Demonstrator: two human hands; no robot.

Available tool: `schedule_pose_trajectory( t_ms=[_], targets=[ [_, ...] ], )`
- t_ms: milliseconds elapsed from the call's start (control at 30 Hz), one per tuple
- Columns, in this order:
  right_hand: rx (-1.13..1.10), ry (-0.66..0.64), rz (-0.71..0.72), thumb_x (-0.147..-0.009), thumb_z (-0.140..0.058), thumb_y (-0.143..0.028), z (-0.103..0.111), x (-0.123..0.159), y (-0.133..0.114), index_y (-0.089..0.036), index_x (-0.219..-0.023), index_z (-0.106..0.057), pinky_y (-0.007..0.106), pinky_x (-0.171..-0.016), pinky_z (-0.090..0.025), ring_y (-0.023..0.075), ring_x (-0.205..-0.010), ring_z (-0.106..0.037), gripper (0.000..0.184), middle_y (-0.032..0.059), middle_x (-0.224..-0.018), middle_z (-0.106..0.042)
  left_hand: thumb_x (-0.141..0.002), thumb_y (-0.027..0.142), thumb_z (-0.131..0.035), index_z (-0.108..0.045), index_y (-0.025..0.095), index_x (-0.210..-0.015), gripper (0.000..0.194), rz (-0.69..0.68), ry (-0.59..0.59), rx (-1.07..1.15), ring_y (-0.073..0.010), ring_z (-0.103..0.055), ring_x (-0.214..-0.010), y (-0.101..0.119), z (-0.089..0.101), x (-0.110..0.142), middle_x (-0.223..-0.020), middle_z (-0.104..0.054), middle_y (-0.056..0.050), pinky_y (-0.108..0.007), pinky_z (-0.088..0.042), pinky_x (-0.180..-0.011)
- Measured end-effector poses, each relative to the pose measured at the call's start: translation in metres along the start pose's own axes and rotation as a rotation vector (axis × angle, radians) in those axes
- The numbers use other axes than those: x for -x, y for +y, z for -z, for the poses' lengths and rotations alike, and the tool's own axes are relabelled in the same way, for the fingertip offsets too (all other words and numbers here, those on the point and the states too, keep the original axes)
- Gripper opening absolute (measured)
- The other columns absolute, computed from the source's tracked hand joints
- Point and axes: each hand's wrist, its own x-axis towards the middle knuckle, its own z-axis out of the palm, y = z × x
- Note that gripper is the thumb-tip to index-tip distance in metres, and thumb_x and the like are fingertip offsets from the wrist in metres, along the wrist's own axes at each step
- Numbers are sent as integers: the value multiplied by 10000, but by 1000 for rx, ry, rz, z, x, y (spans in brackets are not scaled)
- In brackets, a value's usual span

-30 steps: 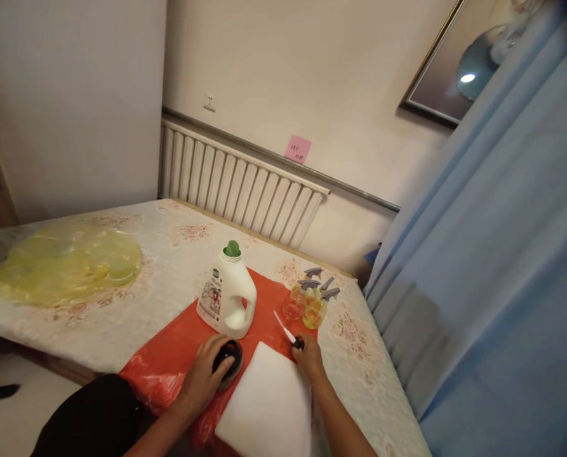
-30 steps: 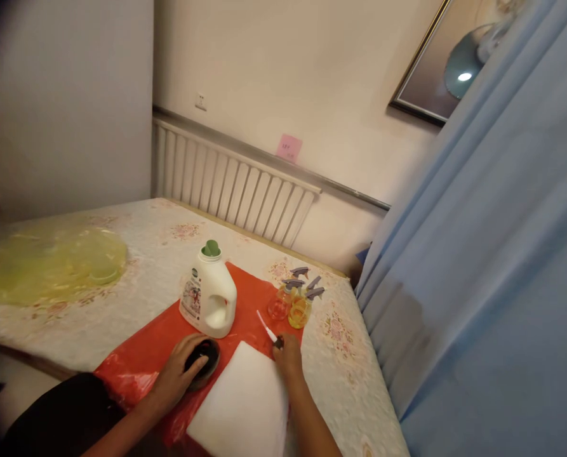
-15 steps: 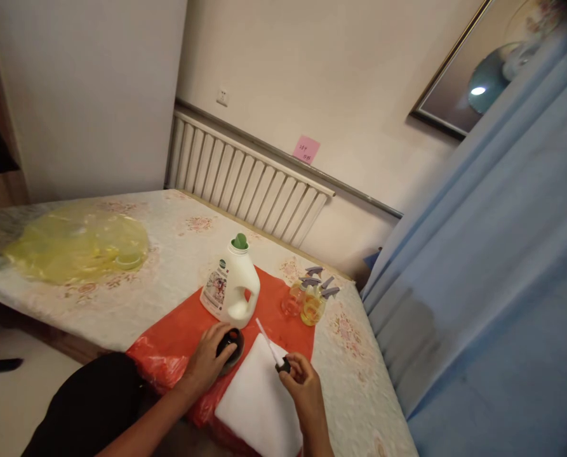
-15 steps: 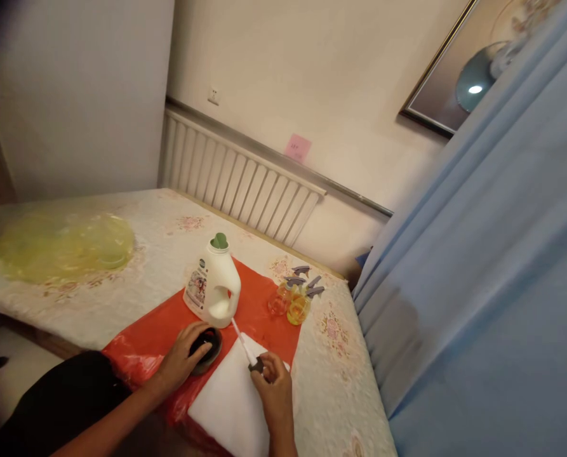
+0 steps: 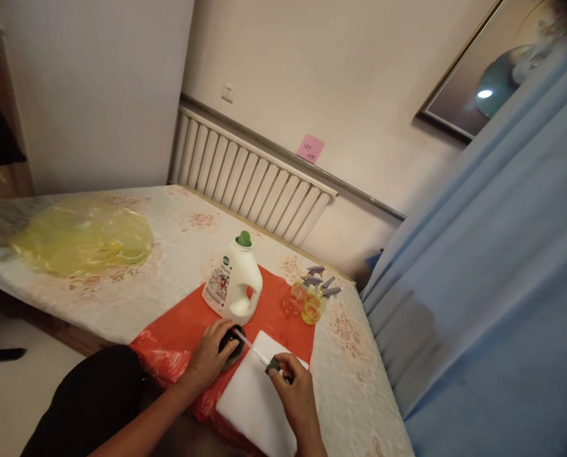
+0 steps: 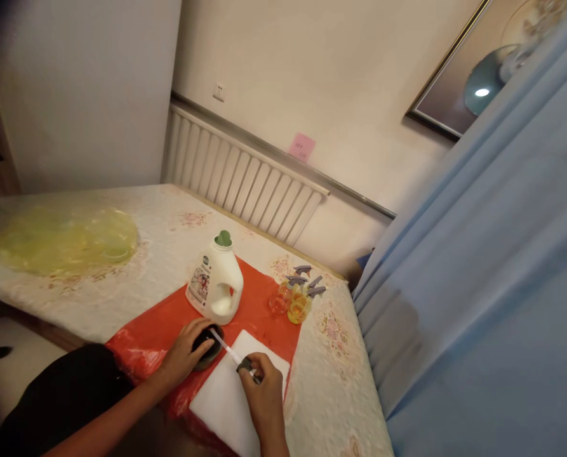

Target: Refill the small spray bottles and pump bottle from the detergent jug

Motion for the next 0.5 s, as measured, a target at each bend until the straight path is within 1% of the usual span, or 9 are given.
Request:
schedule_pose_trajectory(
  t_ms=[167, 300, 400, 500],
  targets=[
    [200, 1, 99, -749, -606, -194, 9, -9, -23, -195, -859, -715, 294, -682, -450, 201, -724, -613, 154, 42, -845, -708, -871, 329, -567, -626, 215, -1188, 342, 4, -6, -2, -290, -549, -1189, 1, 0, 0, -1261, -624, -102, -503, -430, -1064],
    [335, -47, 171, -764, -613, -175, 12, -19, -52, -197, -862, -661, 291, -688, -431, 199, -745, -613, 112, 28, -832, -693, -874, 329, -563, -622, 228, -1200, 347, 0, -9, 7, -290, -546, -1191, 3, 1, 0, -1257, -626, -95, -510, -428, -1066],
    [434, -80, 224, -776, -628, -172, 8, -29, -73, -200, -855, -622, 280, -674, -413, 194, -734, -613, 84, 17, -798, -686, -870, 331, -566, -629, 234, -1189, 339, -3, -3, 13, -287, -559, -1170, 4, 1, 0, -1229, -639, -88, -504, -442, -1053],
    [541, -125, 316, -792, -626, -156, -3, -43, -86, -202, -851, -629, 266, -695, -410, 191, -784, -628, 75, 26, -836, -697, -862, 330, -575, -641, 240, -1170, 327, -5, 3, 16, -288, -568, -1158, 4, 1, 0, -1213, -649, -83, -500, -450, -1045]
  ],
)
